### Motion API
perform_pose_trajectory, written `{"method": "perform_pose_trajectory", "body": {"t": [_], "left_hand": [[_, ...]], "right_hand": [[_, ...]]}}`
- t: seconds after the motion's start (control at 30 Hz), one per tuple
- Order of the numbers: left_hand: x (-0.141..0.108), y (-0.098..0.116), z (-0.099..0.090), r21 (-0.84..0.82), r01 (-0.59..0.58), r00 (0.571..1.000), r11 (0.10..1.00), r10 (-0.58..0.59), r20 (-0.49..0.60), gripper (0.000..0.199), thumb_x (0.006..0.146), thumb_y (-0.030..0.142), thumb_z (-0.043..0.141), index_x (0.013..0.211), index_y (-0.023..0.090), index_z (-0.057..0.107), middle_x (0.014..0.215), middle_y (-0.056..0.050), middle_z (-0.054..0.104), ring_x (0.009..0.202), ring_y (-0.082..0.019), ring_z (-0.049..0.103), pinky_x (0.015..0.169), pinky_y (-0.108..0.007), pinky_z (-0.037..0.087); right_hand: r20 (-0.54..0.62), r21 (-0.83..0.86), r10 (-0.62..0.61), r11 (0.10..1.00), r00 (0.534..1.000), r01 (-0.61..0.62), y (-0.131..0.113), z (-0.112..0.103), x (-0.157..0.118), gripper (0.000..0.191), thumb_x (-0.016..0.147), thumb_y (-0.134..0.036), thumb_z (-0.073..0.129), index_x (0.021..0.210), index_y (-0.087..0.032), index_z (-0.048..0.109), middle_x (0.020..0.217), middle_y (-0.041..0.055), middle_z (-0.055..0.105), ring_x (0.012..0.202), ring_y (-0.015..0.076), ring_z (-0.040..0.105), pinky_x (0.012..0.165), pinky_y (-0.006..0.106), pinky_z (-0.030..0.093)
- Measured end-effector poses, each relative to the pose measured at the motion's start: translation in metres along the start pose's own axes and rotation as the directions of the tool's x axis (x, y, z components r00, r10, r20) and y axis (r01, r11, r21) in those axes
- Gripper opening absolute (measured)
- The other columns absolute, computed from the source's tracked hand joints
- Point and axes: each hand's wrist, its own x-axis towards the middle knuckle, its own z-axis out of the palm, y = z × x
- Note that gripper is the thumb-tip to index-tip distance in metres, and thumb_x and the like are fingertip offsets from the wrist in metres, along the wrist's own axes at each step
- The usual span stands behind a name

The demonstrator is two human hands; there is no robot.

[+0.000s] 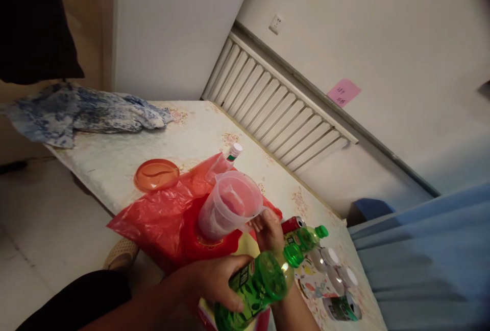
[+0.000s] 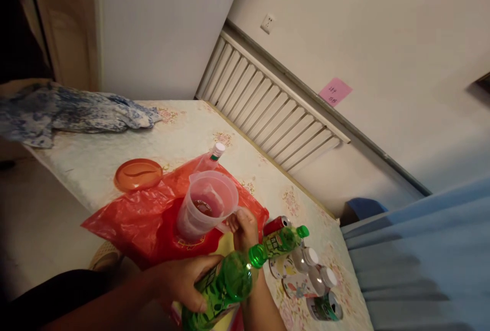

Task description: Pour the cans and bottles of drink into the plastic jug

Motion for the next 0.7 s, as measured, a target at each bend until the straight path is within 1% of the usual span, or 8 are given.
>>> {"method": "perform_pose_trajectory", "body": {"t": [0.1,0.17,0.27,0.37,0.4,0.5,0.63,0.7], "left_hand": [[-0.002,-0.002,-0.003,-0.031,-0.015,0.999,0.999,0.017,0.039,0.067,0.056,0.038,0.082,0.116,0.020,0.058,0.102,-0.003,0.068,0.086,-0.019,0.063,0.073,-0.029,0.052],[-0.003,-0.002,-0.005,-0.060,-0.019,0.998,0.998,0.022,0.054,0.070,0.057,0.042,0.083,0.119,0.021,0.058,0.105,-0.003,0.067,0.089,-0.020,0.064,0.075,-0.031,0.053],[-0.004,0.004,-0.009,-0.054,-0.045,0.998,0.998,0.048,0.050,0.070,0.061,0.040,0.080,0.123,0.021,0.056,0.110,-0.004,0.066,0.097,-0.023,0.065,0.082,-0.033,0.054],[-0.004,0.018,-0.019,0.068,-0.140,0.990,0.988,0.138,0.031,0.070,0.061,0.031,0.079,0.126,0.020,0.054,0.114,-0.004,0.066,0.109,-0.026,0.061,0.092,-0.036,0.051],[-0.004,0.023,-0.022,0.108,-0.168,0.986,0.980,0.169,-0.002,0.071,0.063,0.030,0.078,0.128,0.020,0.053,0.118,-0.004,0.065,0.114,-0.028,0.059,0.096,-0.038,0.049],[-0.003,0.033,-0.035,0.238,-0.187,0.963,0.953,0.226,-0.147,0.068,0.064,0.030,0.077,0.127,0.020,0.053,0.121,-0.005,0.065,0.112,-0.028,0.060,0.096,-0.038,0.049],[-0.001,0.037,-0.048,0.313,-0.195,0.888,0.930,0.303,-0.345,0.068,0.068,0.030,0.072,0.131,0.021,0.049,0.119,-0.004,0.066,0.106,-0.025,0.062,0.091,-0.036,0.052],[-0.001,0.038,-0.053,0.363,-0.156,0.846,0.919,0.314,-0.432,0.064,0.069,0.029,0.069,0.129,0.022,0.049,0.118,-0.004,0.067,0.105,-0.024,0.063,0.089,-0.034,0.052]], "right_hand": [[-0.110,0.071,-0.109,0.991,0.988,0.117,-0.014,0.004,0.005,0.049,0.079,-0.060,0.060,0.056,-0.026,0.034,0.055,-0.0071,0.024,0.050,0.0121,0.025,0.050,0.028,0.031],[-0.145,0.095,-0.137,0.984,0.980,0.152,-0.026,-0.001,0.007,0.050,0.078,-0.056,0.063,0.055,-0.024,0.033,0.053,-0.0082,0.024,0.048,0.0102,0.023,0.048,0.027,0.028],[-0.231,0.093,-0.177,0.975,0.957,0.202,-0.048,-0.017,0.008,0.049,0.076,-0.051,0.067,0.054,-0.023,0.032,0.050,-0.0093,0.024,0.046,0.0088,0.024,0.047,0.025,0.030],[-0.309,0.020,-0.230,0.969,0.923,0.248,-0.070,-0.036,0.006,0.048,0.076,-0.048,0.066,0.053,-0.023,0.032,0.049,-0.0096,0.025,0.046,0.0086,0.028,0.048,0.024,0.033],[-0.328,-0.002,-0.248,0.965,0.912,0.262,-0.077,-0.043,0.005,0.048,0.076,-0.047,0.066,0.053,-0.023,0.031,0.050,-0.0095,0.025,0.046,0.0086,0.029,0.048,0.024,0.034],[-0.374,-0.021,-0.289,0.952,0.881,0.304,-0.096,-0.060,0.002,0.045,0.077,-0.043,0.068,0.054,-0.022,0.035,0.051,-0.0098,0.026,0.046,0.0083,0.029,0.049,0.024,0.035],[-0.376,-0.087,-0.318,0.947,0.870,0.309,-0.118,-0.079,-0.004,0.044,0.077,-0.041,0.069,0.054,-0.022,0.036,0.050,-0.0100,0.026,0.045,0.0078,0.028,0.048,0.023,0.035],[-0.371,-0.134,-0.326,0.945,0.870,0.297,-0.128,-0.088,-0.007,0.046,0.078,-0.042,0.069,0.054,-0.022,0.036,0.050,-0.0098,0.027,0.045,0.0077,0.029,0.047,0.023,0.034]]}}
